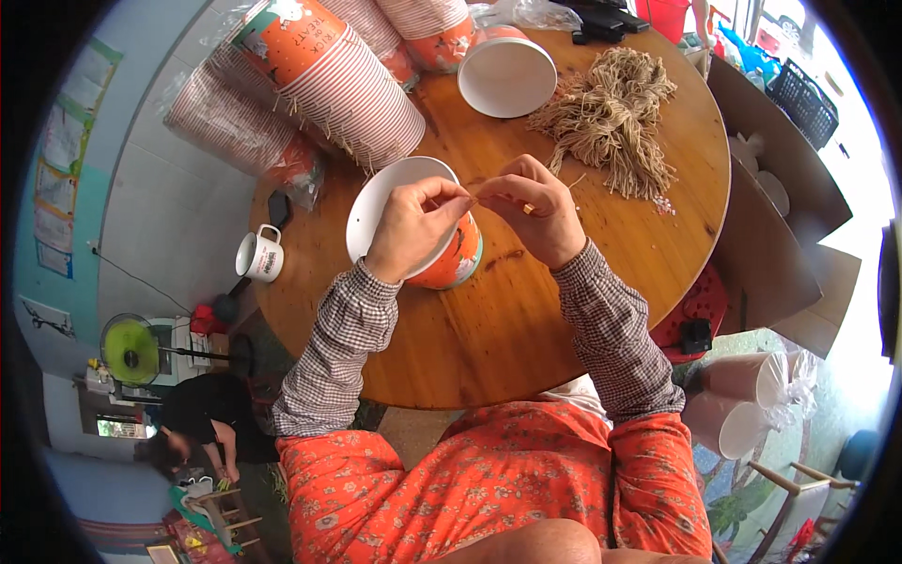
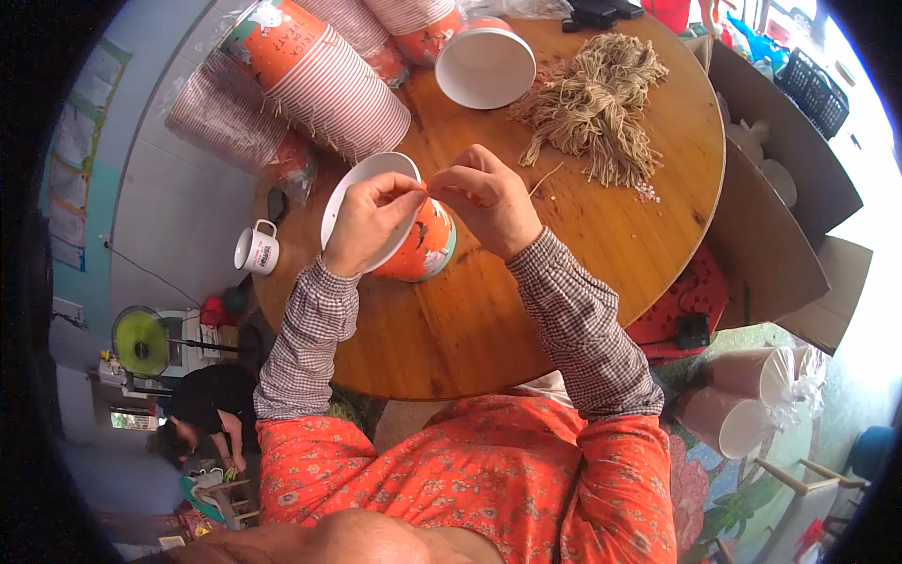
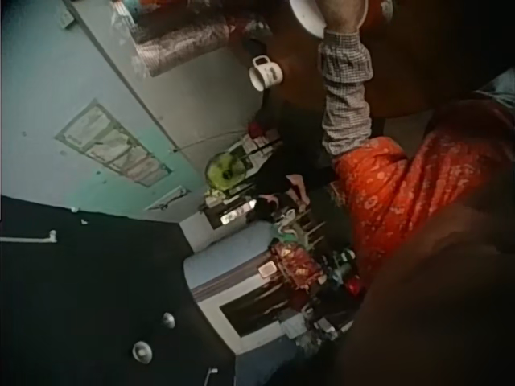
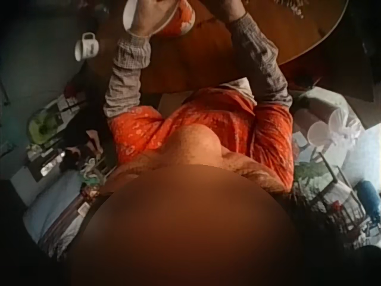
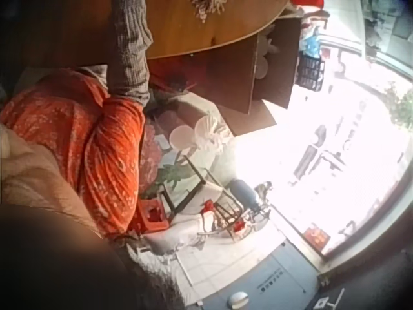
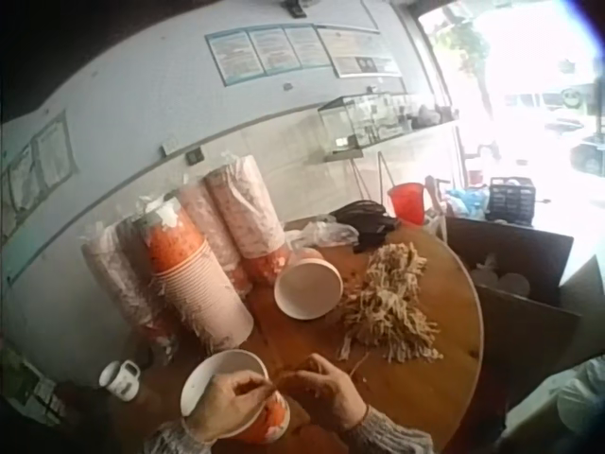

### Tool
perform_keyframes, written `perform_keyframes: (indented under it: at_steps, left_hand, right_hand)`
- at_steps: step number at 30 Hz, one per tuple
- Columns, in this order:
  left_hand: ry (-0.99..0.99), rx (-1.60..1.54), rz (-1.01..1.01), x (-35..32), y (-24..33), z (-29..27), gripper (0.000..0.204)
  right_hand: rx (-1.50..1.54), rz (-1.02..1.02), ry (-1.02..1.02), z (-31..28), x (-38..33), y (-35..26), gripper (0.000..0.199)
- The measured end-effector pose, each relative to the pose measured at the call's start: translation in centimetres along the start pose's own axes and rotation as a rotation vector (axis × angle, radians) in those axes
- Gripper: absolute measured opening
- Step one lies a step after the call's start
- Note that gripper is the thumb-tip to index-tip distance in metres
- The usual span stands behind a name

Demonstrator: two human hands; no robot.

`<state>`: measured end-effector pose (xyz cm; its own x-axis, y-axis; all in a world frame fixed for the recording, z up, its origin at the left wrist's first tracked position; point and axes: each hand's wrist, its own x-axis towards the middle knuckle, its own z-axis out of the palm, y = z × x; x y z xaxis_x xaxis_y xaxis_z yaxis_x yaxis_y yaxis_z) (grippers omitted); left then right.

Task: Threading thin rope handles through pre-punched holes in paper tubs.

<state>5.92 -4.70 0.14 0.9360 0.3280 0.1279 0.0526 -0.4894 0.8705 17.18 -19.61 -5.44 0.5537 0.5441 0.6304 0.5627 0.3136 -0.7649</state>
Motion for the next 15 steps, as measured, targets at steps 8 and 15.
perform_keyframes:
  at_steps: [8, 15]
  left_hand:
    - [-0.169, 0.006, 0.002, 0.6, -0.3, -0.5, 0.018]
    - [-0.129, 0.011, -0.150, 1.2, -0.1, -0.8, 0.021]
  right_hand:
    - [0.089, 0.111, -0.015, -0.3, 0.4, 1.5, 0.013]
    - [0.194, 0.123, -0.043, -1.0, 0.6, 2.0, 0.012]
